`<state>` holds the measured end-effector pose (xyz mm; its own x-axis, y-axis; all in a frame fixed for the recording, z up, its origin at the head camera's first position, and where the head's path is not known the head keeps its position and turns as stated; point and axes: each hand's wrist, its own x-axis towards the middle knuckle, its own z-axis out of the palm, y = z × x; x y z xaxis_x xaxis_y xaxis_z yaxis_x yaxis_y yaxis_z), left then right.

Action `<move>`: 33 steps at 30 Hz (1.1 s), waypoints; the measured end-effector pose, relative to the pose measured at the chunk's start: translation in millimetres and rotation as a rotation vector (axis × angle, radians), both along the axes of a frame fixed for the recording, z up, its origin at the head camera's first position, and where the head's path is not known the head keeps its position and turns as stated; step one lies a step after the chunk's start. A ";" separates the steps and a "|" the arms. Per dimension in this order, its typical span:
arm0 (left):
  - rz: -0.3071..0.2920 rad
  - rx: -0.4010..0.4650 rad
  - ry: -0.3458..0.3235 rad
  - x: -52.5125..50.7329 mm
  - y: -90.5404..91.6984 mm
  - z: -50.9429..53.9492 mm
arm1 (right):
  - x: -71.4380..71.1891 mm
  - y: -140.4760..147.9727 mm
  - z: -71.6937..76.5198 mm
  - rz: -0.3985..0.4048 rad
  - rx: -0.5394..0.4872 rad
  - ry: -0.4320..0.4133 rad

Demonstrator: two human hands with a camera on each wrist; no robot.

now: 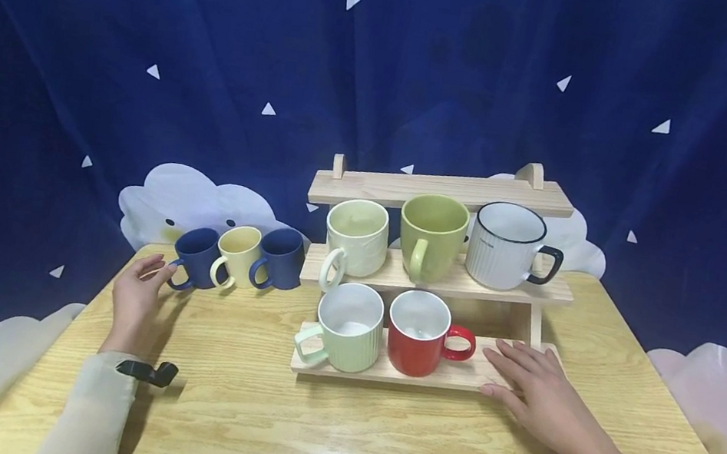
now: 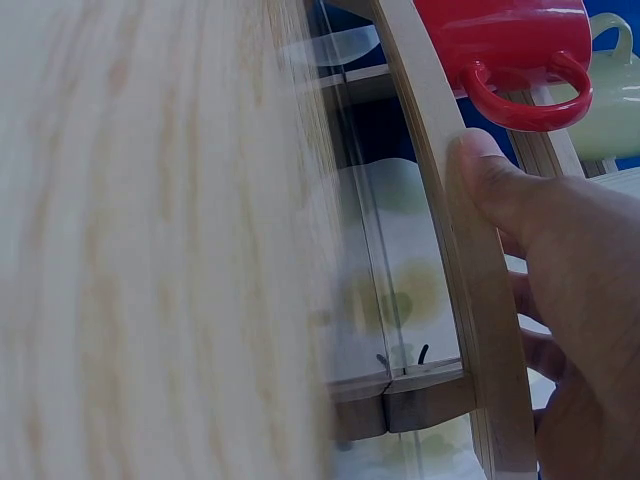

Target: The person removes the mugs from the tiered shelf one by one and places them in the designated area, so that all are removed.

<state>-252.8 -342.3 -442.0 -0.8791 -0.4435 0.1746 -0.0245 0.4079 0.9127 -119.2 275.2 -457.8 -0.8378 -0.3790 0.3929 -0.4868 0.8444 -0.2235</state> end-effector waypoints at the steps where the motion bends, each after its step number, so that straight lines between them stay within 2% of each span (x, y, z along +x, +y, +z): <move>1: 0.003 -0.011 0.008 0.9 0.8 2.4 | -0.2 0.1 -0.1 -0.001 0.000 -0.002; 5: 0.005 -0.039 0.057 3.7 5.9 12.8 | -0.5 0.3 -0.5 -0.003 0.002 -0.008; 9: -0.020 -0.037 0.104 7.5 15.5 27.0 | -0.8 0.1 -0.1 -0.003 0.002 -0.003; 15: -0.047 0.036 0.171 12.7 32.4 43.1 | -1.0 0.5 -0.2 0.003 -0.005 0.008; 18: -0.070 0.044 0.222 16.2 40.9 49.3 | -1.0 0.6 -0.2 0.005 -0.004 0.009; 23: -0.161 -0.009 0.291 22.4 56.7 59.1 | -0.8 1.0 0.8 0.001 -0.007 0.018; 30: -0.273 -0.088 0.327 39.8 76.1 70.0 | -0.7 -0.6 -0.7 0.009 -0.006 0.008; 33: -0.342 -0.103 0.341 44.3 84.4 73.6 | -1.0 -0.4 -1.0 0.005 -0.004 0.017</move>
